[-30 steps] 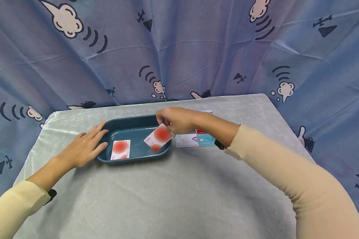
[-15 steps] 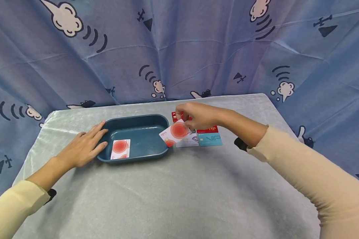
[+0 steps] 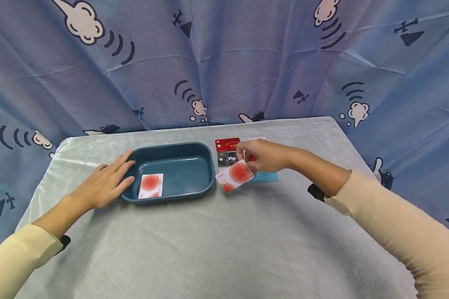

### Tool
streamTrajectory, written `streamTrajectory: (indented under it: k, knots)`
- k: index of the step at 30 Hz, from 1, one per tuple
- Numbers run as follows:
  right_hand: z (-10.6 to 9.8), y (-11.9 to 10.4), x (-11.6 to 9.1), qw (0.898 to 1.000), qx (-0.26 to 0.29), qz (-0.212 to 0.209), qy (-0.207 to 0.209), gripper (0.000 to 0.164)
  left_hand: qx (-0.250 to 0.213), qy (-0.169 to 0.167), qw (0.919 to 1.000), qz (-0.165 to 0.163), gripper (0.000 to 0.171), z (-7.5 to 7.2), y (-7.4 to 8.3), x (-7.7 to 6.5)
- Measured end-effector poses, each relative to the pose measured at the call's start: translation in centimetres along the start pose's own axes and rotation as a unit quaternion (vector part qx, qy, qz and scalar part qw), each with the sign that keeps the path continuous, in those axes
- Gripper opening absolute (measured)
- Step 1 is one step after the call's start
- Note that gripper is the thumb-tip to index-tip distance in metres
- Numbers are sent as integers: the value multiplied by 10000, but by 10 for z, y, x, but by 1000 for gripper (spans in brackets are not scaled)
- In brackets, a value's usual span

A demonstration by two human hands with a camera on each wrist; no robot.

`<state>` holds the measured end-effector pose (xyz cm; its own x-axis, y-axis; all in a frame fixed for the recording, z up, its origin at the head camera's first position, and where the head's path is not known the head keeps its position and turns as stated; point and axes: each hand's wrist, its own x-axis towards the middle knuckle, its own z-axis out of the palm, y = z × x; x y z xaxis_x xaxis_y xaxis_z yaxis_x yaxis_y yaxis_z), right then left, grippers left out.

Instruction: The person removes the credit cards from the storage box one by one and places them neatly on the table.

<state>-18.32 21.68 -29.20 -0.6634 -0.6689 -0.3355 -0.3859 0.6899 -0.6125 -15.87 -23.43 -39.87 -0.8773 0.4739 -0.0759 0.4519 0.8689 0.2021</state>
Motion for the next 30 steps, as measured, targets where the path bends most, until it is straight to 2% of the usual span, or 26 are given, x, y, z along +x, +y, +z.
streamTrajectory:
  k: [8, 12, 16, 23, 30]
  knots:
    - [19, 20, 3, 9989, 468, -67, -15, 19, 12, 96, 10000, -14, 62, 0, 1, -1]
    - [31, 34, 4, 9973, 726, 41, -66, 18, 24, 106, 9999, 1, 62, 0, 1, -2]
    - [40, 46, 4, 9969, 770, 131, 12, 19, 30, 52, 10000, 6, 62, -2, 2, -2]
    - [53, 62, 3, 9975, 604, 41, 354, 22, 86, 48, 10000, -4, 62, -2, 2, -1]
    - [63, 67, 5, 9963, 725, 327, 333, 24, 68, 64, 10000, -6, 62, -1, 1, -1]
